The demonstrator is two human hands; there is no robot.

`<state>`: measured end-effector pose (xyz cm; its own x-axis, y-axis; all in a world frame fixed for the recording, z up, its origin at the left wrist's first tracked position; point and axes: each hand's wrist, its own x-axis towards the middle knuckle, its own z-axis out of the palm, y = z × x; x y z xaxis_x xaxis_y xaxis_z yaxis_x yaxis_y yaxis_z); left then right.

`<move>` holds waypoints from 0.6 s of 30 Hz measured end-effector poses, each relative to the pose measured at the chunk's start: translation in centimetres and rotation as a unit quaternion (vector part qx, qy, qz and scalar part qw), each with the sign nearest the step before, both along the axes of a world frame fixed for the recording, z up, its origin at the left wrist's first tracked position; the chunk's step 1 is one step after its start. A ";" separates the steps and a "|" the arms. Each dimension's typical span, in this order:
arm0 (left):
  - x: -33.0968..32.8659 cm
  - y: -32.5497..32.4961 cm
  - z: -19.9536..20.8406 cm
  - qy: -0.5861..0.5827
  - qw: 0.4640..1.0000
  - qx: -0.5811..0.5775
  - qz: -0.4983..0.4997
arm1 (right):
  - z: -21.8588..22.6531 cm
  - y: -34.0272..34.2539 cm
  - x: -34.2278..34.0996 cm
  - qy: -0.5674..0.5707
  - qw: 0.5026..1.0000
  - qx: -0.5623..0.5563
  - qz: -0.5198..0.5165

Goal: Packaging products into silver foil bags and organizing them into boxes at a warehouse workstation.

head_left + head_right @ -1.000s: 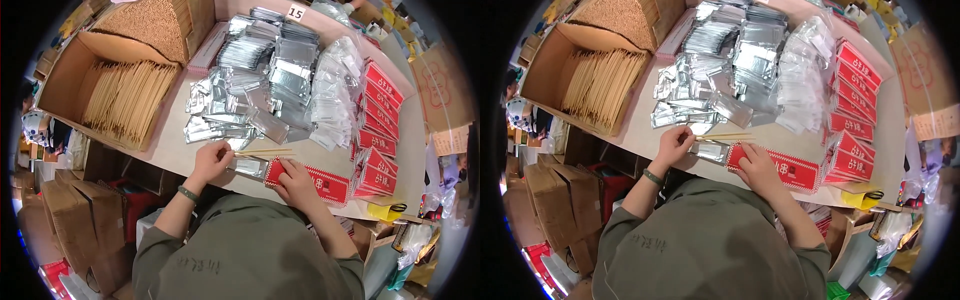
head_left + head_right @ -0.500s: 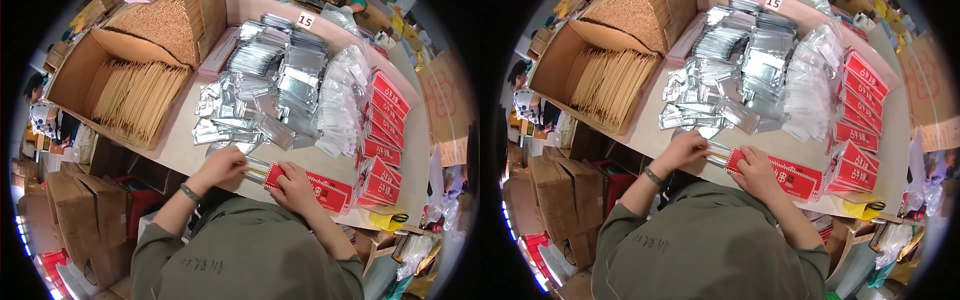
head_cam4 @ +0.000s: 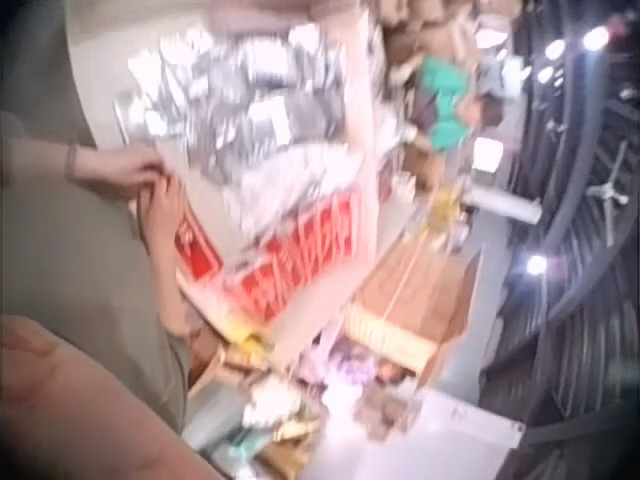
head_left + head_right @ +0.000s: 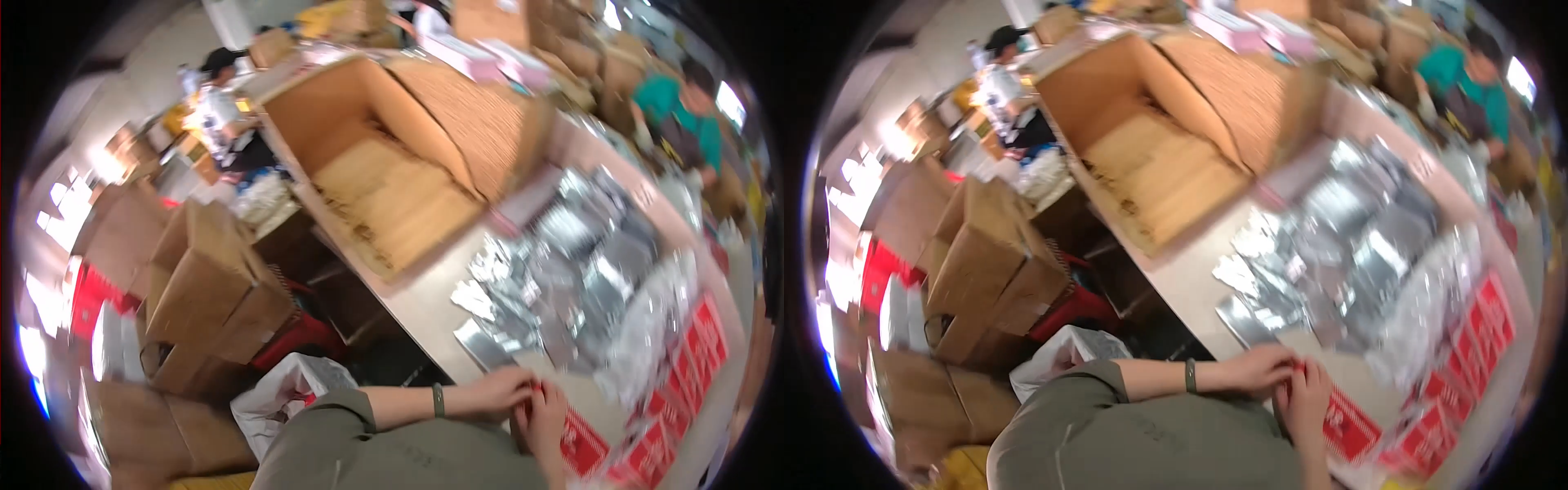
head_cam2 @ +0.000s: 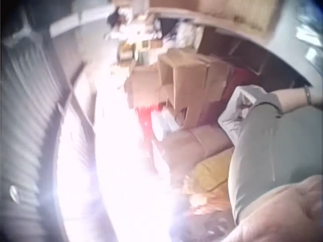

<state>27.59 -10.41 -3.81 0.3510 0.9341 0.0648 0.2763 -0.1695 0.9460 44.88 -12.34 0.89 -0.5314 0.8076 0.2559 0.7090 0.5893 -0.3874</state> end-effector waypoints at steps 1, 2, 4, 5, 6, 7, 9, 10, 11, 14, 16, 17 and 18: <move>-1.3 -0.1 2.1 -0.003 0.998 -0.064 -0.027 | -0.4 0.0 0.3 0.002 1.000 -0.001 -0.010; -2.9 -0.8 2.1 0.072 0.995 0.065 0.017 | -0.5 0.0 0.1 0.010 1.000 0.018 0.014; -7.1 -0.6 4.3 0.239 0.910 0.332 0.068 | 0.0 -0.4 -1.0 0.027 0.999 0.020 0.014; -7.8 0.1 4.2 0.242 0.905 0.341 0.079 | 0.9 0.1 -1.4 0.029 0.999 0.032 0.023; -8.9 0.4 3.5 0.277 0.917 0.286 0.018 | 2.0 0.4 -2.1 0.015 0.999 0.008 0.051; -9.5 0.5 2.8 0.306 0.924 0.224 -0.046 | 2.7 0.6 -2.5 -0.002 0.997 -0.019 0.076; -8.7 1.2 1.0 0.307 0.922 0.236 -0.021 | 1.7 2.3 0.0 -0.017 0.997 -0.025 0.073; -8.2 2.0 0.5 0.305 0.919 0.250 -0.009 | 0.6 3.7 2.4 -0.030 0.997 -0.034 0.057; -7.9 2.2 1.2 0.278 0.930 0.240 0.010 | -1.3 5.9 7.5 -0.057 0.997 -0.046 -0.007; -7.1 1.1 3.3 0.234 0.970 -0.052 0.039 | -1.2 9.0 17.4 -0.176 0.966 0.178 -0.064; -5.0 0.3 1.5 0.074 0.993 -0.082 -0.039 | 1.6 6.9 14.2 -0.169 0.981 0.097 -0.007; -3.2 0.0 0.5 0.040 0.992 -0.064 -0.098 | 2.4 4.7 12.4 -0.162 0.986 0.007 0.044; -1.4 -0.4 1.4 -0.036 0.988 -0.022 -0.152 | 0.1 2.8 10.9 -0.039 0.964 -0.261 0.020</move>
